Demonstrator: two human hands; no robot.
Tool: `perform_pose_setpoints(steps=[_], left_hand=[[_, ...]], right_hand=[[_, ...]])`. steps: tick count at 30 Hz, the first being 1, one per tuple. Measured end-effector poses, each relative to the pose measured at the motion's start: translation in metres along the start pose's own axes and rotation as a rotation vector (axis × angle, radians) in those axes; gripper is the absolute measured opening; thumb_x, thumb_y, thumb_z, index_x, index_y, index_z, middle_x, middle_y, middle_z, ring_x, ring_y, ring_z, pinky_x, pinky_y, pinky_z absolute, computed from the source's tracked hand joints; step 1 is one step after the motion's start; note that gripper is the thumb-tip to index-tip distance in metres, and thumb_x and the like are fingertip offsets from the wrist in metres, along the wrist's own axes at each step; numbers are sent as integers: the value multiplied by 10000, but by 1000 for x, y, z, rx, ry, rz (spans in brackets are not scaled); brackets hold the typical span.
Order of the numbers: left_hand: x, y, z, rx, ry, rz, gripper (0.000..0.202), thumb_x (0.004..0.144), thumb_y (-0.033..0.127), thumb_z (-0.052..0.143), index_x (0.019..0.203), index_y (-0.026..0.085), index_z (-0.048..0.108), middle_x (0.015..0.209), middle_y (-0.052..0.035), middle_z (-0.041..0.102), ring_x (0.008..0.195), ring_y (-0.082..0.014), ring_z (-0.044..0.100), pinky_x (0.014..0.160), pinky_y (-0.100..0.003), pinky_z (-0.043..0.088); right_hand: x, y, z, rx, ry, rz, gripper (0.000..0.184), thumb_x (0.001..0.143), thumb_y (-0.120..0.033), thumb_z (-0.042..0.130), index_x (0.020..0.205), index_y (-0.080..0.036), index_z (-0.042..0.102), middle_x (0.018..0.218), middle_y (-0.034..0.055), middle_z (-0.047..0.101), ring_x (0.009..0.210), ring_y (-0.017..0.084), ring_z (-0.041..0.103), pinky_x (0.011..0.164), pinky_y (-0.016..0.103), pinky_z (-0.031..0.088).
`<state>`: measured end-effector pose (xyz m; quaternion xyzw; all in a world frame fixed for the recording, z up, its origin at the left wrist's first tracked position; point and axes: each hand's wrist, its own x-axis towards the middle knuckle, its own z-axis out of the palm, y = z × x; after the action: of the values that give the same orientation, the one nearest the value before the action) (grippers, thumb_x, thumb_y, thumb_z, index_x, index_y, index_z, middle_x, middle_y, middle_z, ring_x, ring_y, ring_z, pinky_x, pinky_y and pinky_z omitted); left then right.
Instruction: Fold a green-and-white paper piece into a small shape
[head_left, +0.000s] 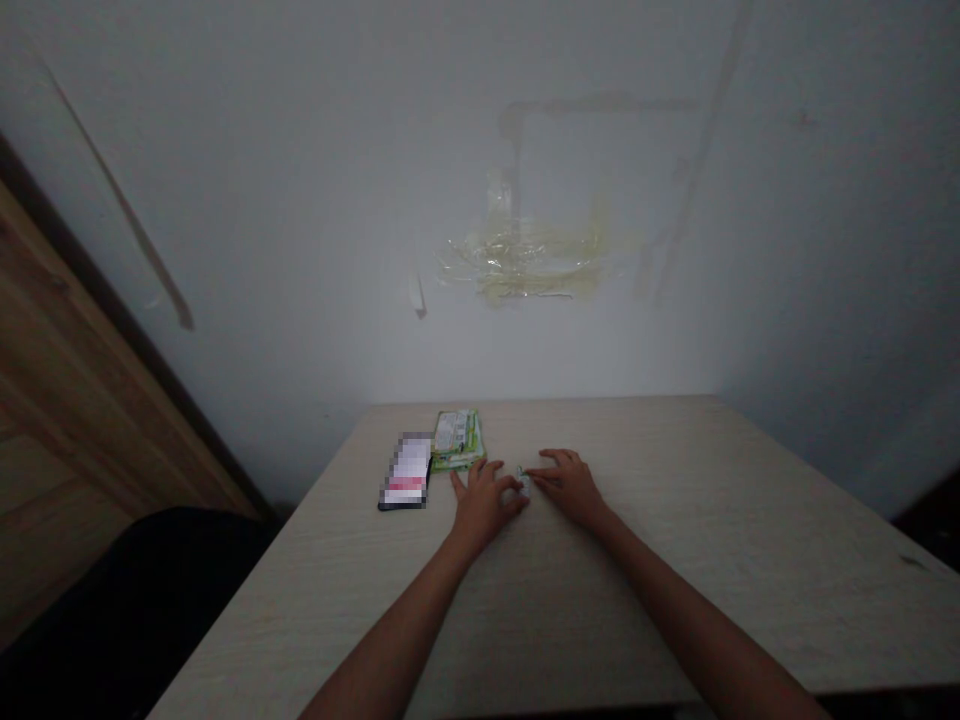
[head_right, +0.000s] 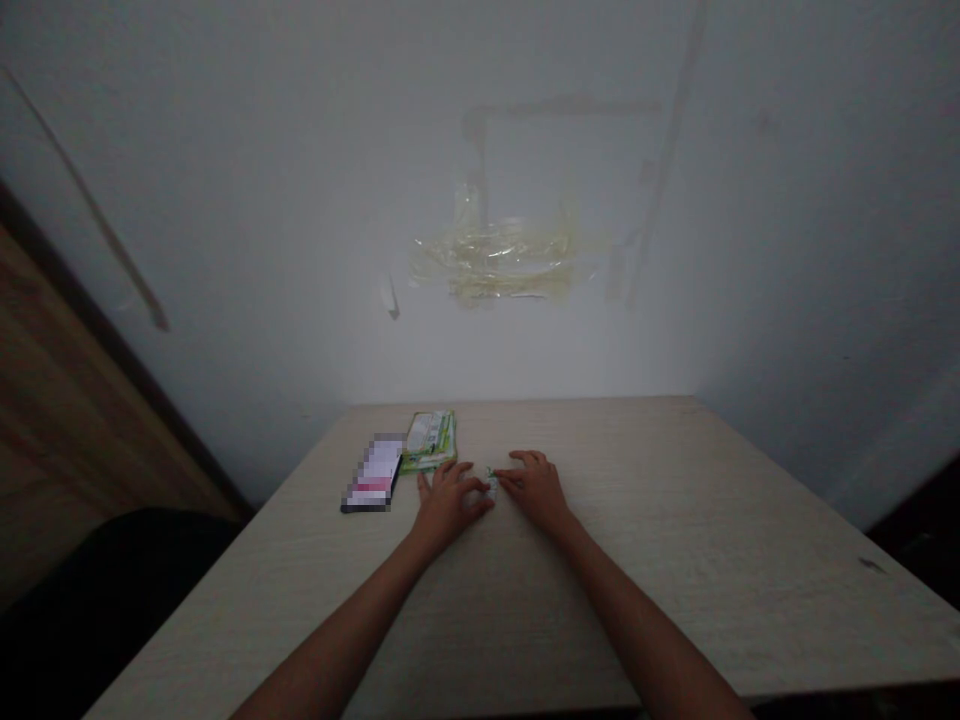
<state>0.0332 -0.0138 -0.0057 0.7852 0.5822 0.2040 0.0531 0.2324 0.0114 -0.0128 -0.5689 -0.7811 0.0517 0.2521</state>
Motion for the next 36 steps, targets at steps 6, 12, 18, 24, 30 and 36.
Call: perform_pose_setpoints(steps=[6, 12, 18, 24, 30, 36], left_hand=[[1, 1, -2, -19, 11, -14, 224, 841, 515, 586, 969, 369, 698, 1355, -3, 527, 1367, -312, 289, 1053, -749, 45], [3, -2, 0, -35, 11, -19, 185, 835, 468, 614, 961, 361, 696, 1349, 3, 531, 1356, -315, 298, 1045, -756, 48], [5, -4, 0, -67, 15, -23, 153, 823, 447, 636, 955, 414, 706, 1355, 23, 532, 1358, -317, 299, 1031, -766, 57], [2, 0, -3, 16, 33, -23, 220, 824, 477, 625, 1034, 492, 686, 1423, 32, 478, 1373, -338, 280, 1036, -768, 22], [0, 3, -6, 55, 1, -34, 220, 834, 493, 611, 1042, 519, 680, 1476, 45, 428, 1393, -354, 242, 1017, -785, -30], [-1, 3, -8, 49, -21, -31, 233, 845, 493, 598, 1065, 516, 670, 1480, 49, 424, 1397, -358, 235, 1016, -783, -35]], right_hand=[[-5, 3, -4, 58, 0, -54, 209, 887, -379, 592, 1058, -429, 701, 1292, 14, 584, 1206, 232, 451, 1005, 405, 381], [-7, 5, -3, 123, 21, -93, 174, 853, -337, 630, 974, -395, 740, 1231, 30, 615, 1179, 236, 472, 993, 416, 395], [-8, 7, -1, 170, 42, -132, 166, 841, -331, 645, 962, -384, 747, 1217, 38, 616, 1177, 232, 469, 1000, 413, 396], [-6, 6, 2, 166, 23, -68, 164, 844, -340, 637, 957, -358, 754, 1204, 54, 617, 1168, 232, 482, 1018, 402, 388], [1, 6, 6, 94, 10, -23, 180, 860, -340, 624, 992, -362, 745, 1226, 58, 598, 1182, 234, 473, 1020, 386, 383], [7, 3, 4, 38, -17, 29, 206, 883, -378, 596, 1046, -387, 722, 1191, 62, 583, 1123, 223, 493, 989, 369, 404]])
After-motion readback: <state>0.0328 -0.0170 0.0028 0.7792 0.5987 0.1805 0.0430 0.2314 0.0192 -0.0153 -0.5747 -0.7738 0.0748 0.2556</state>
